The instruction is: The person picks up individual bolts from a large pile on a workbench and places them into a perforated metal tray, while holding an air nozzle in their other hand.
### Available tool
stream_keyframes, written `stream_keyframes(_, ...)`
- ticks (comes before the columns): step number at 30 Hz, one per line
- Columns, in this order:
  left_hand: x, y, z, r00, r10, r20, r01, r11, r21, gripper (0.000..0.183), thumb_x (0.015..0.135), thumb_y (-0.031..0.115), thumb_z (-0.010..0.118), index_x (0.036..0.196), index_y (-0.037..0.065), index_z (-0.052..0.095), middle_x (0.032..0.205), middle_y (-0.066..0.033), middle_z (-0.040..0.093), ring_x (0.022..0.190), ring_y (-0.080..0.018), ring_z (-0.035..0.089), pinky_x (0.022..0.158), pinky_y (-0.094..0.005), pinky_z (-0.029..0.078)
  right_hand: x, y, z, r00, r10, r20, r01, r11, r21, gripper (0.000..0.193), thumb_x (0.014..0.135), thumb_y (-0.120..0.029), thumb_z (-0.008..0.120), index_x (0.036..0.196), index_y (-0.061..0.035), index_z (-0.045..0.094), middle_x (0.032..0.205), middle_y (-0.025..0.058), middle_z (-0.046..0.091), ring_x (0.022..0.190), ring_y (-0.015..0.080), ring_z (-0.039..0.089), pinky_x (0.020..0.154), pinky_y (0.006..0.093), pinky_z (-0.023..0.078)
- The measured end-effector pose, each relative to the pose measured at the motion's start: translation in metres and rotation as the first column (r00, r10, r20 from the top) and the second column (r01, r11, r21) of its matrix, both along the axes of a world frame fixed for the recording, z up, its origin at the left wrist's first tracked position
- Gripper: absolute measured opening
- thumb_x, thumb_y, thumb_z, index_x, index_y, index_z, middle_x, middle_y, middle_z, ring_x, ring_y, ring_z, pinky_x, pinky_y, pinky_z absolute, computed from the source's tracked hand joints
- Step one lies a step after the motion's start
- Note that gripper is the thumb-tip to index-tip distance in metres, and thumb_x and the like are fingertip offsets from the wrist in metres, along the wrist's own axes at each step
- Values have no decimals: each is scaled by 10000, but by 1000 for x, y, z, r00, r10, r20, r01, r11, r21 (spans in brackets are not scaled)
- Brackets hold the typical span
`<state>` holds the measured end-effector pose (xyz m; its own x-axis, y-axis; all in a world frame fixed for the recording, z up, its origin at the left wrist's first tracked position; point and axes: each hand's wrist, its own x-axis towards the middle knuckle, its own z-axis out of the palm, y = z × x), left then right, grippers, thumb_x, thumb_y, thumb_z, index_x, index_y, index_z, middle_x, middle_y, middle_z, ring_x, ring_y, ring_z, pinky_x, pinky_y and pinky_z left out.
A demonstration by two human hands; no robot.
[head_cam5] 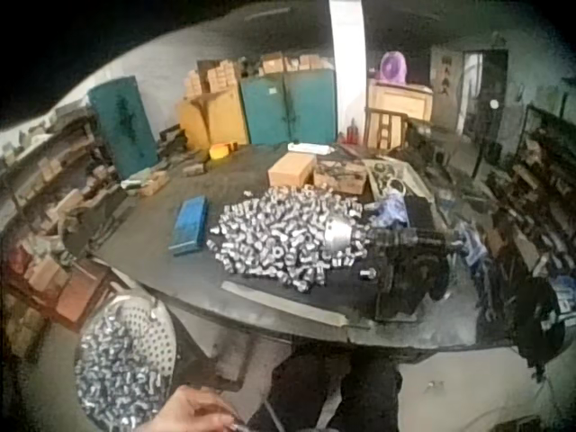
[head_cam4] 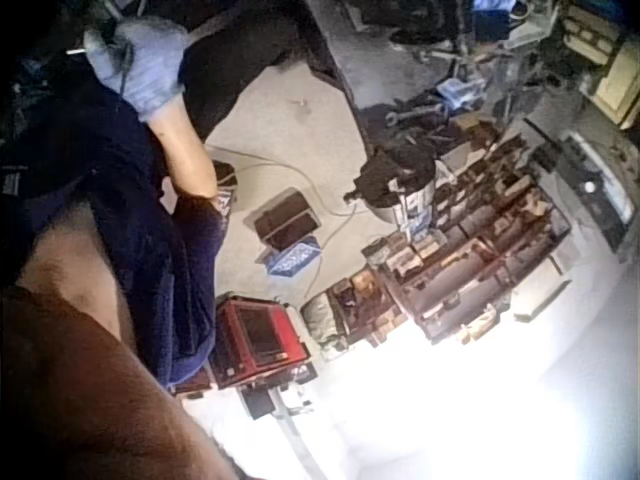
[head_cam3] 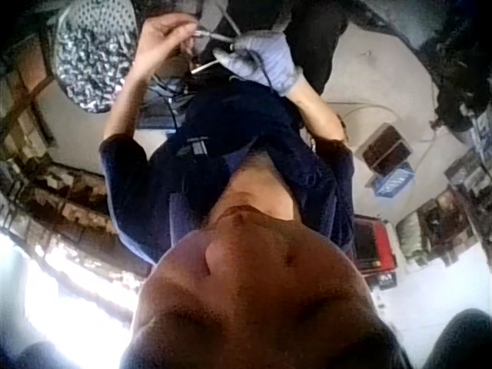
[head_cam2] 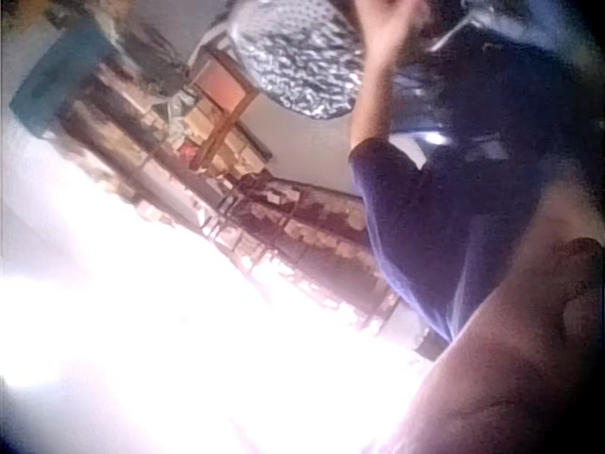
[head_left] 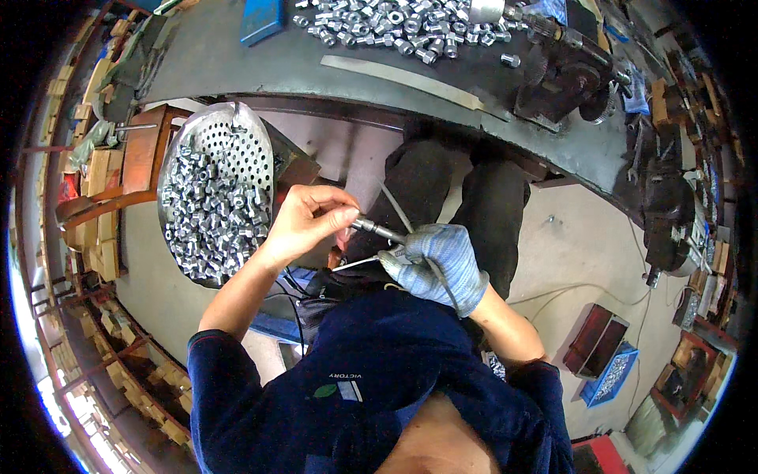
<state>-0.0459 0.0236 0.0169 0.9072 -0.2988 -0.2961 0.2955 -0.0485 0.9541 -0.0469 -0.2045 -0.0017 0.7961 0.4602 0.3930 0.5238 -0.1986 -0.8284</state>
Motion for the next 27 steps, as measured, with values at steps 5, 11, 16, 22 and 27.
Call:
stream_keyframes(5, 0, -7, 3, 993, -68, 98, 67, 998, 13, 248, 814, 43, 684, 1029, -29, 583, 757, -60, 612, 534, -94, 586, 398, -215, 467, -2, -1, -6, 999, -28, -27, 27, 1000, -10, 402, 676, -237, 768, 477, -109, 444, 487, 117, 472, 439, 297, 510, 432, 364, 400)
stream_keyframes(11, 3, -12, 5, 993, -49, -108, 39, 995, -93, 268, 792, 20, 696, 1035, -20, 592, 813, -61, 629, 600, -92, 600, 456, -210, 488, -1, -2, -4, 997, -41, -63, 43, 999, 19, 397, 686, -210, 771, 492, -114, 438, 483, 104, 464, 432, 284, 500, 426, 351, 392)
stream_keyframes(16, 17, -2, -4, 920, -30, 392, -104, 943, 315, 247, 714, 36, 727, 939, -9, 634, 777, -51, 633, 640, -93, 592, 582, -241, 476, -2, -12, 6, 983, -86, -165, 89, 996, 12, 369, 683, -191, 779, 508, -115, 462, 479, 74, 466, 422, 258, 493, 420, 324, 385)
stream_keyframes(22, 19, 6, -12, 831, -171, 529, -277, 698, 661, 271, 620, 26, 700, 882, 50, 638, 676, -76, 560, 535, -188, 544, 512, -296, 445, -12, -12, 32, 991, 130, -34, -125, 985, 122, 414, 635, -186, 791, 501, -149, 401, 487, 43, 404, 431, 250, 472, 440, 331, 398)
stream_keyframes(27, 14, 3, -17, 829, -194, 524, -289, 653, 700, 274, 596, 44, 681, 862, 83, 632, 672, -66, 557, 538, -221, 542, 513, -334, 449, -12, -4, 39, 987, 159, -3, -157, 980, 120, 305, 622, -132, 763, 517, -144, 476, 494, 44, 434, 431, 232, 481, 409, 316, 366)
